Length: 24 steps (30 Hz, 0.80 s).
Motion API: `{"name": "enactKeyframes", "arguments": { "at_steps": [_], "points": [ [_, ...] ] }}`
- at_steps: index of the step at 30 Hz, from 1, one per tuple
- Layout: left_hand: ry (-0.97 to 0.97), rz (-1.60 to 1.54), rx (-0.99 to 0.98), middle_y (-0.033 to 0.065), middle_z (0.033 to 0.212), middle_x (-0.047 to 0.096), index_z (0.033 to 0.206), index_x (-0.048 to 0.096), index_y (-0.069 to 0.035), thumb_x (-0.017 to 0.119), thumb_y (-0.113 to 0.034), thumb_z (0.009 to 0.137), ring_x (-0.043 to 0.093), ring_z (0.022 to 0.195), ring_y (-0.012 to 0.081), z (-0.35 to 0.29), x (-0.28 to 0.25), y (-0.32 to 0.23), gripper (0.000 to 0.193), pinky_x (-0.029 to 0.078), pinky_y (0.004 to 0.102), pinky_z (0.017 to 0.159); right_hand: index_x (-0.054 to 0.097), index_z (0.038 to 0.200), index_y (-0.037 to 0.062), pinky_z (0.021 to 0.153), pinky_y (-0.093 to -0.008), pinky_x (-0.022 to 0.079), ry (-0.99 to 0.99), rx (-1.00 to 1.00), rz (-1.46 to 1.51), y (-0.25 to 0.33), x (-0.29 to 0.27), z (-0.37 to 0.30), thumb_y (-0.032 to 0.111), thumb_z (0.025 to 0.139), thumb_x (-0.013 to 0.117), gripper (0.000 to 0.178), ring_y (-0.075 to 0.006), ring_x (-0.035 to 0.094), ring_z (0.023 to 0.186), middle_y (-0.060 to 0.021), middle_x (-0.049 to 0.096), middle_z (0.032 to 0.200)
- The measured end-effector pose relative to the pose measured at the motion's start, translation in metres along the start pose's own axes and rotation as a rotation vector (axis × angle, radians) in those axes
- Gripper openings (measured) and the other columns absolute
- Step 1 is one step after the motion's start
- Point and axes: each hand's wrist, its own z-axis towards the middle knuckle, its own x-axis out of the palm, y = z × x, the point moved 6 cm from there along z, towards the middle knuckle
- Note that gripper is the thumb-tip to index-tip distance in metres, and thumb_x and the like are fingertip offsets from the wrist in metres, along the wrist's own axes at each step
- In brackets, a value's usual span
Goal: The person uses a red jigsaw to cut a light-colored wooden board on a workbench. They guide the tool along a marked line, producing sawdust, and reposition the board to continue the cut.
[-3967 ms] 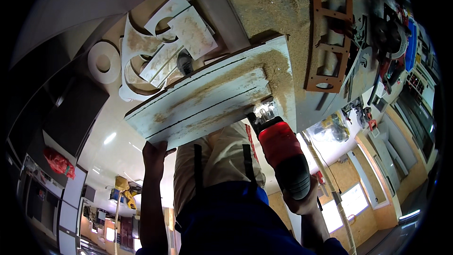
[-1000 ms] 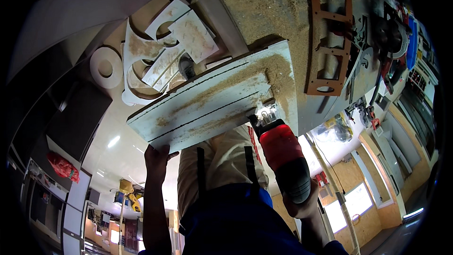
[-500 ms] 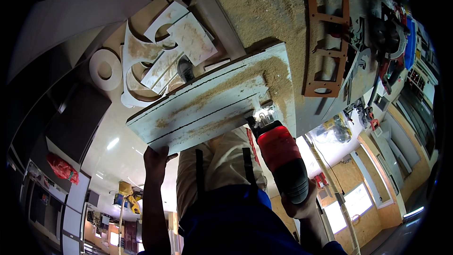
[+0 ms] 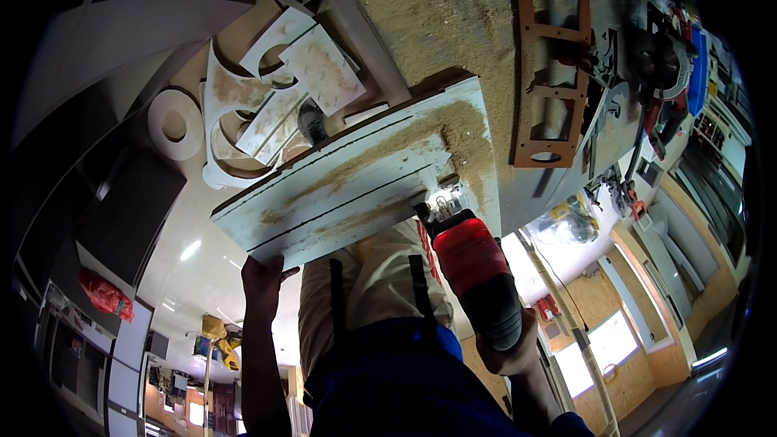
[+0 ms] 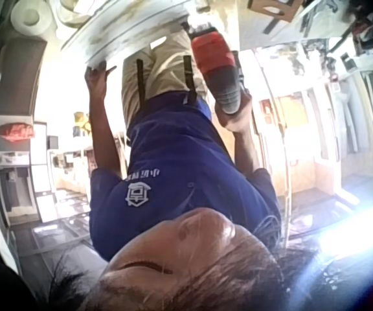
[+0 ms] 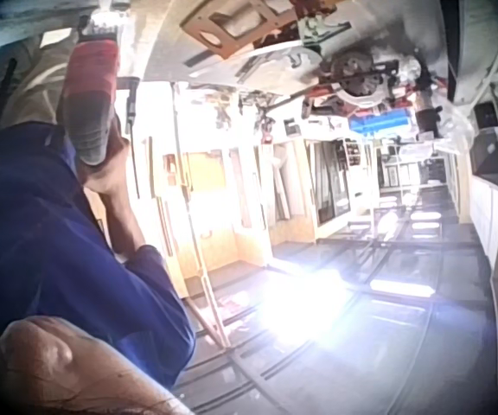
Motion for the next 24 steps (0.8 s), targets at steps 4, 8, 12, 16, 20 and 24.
{"name": "enactKeyframes", "arguments": {
  "at_steps": [4,8,12,16,20,24],
  "points": [
    [0.009,-0.003,-0.016,0.0127,0.128,0.059,0.139,0.048,-0.001,0.054,-0.003,0.102,0.065,0.11,0.0249,0.003,0.004,-0.001,0.038,0.065,0.0424,0.085,0.058,0.086,0.0002,0.053,-0.0289,0.047,0.004,0.037,-0.028,0.003,-0.001,0.0,0.0,0.069,0.065,0.018,-0.0143,0.059,0.053,-0.004,0.059,0.064],
    [0.003,0.004,-0.006,0.0123,0.126,0.059,0.138,0.049,-0.001,0.054,-0.004,0.102,0.065,0.109,0.0244,0.003,0.004,-0.002,0.036,0.065,0.0418,0.084,0.063,0.112,-0.0036,0.066,-0.0307,0.057,0.077,0.099,-0.063,-0.005,-0.005,-0.006,0.004,0.069,0.067,0.044,-0.0189,0.069,0.062,-0.009,0.069,0.072],
    [0.006,0.005,-0.004,0.0121,0.126,0.06,0.138,0.049,-0.001,0.055,-0.005,0.102,0.066,0.108,0.0242,0.003,0.004,-0.002,0.036,0.065,0.0415,0.083,0.063,0.112,-0.0038,0.066,-0.0302,0.057,0.079,0.114,-0.061,-0.007,-0.005,-0.007,0.004,0.068,0.068,0.045,-0.0188,0.069,0.061,-0.0089,0.069,0.072],
    [0.017,-0.002,-0.002,0.012,0.126,0.06,0.138,0.049,-0.001,0.055,-0.006,0.102,0.066,0.108,0.0243,0.003,0.005,-0.002,0.036,0.065,0.0414,0.083,0.063,0.112,-0.0042,0.065,-0.0303,0.057,0.076,0.109,-0.088,-0.006,-0.005,-0.007,0.004,0.068,0.068,0.045,-0.019,0.069,0.061,-0.0091,0.069,0.072],
    [0.016,-0.016,-0.006,0.0119,0.126,0.06,0.138,0.049,-0.001,0.056,-0.006,0.103,0.066,0.107,0.0245,0.003,0.005,-0.003,0.036,0.065,0.0413,0.083,0.063,0.113,-0.0046,0.066,-0.0304,0.057,0.064,0.11,-0.063,-0.004,-0.005,-0.005,0.004,0.068,0.068,0.046,-0.0194,0.07,0.062,-0.0097,0.069,0.073],
    [0.017,-0.015,-0.002,0.0119,0.126,0.06,0.138,0.049,-0.001,0.056,-0.006,0.102,0.066,0.108,0.0247,0.003,0.005,-0.003,0.037,0.065,0.0415,0.084,0.063,0.114,-0.0048,0.068,-0.0304,0.057,0.069,0.09,-0.061,-0.002,-0.005,-0.003,0.004,0.068,0.068,0.047,-0.0199,0.071,0.064,-0.0103,0.07,0.075]
  ]
}}
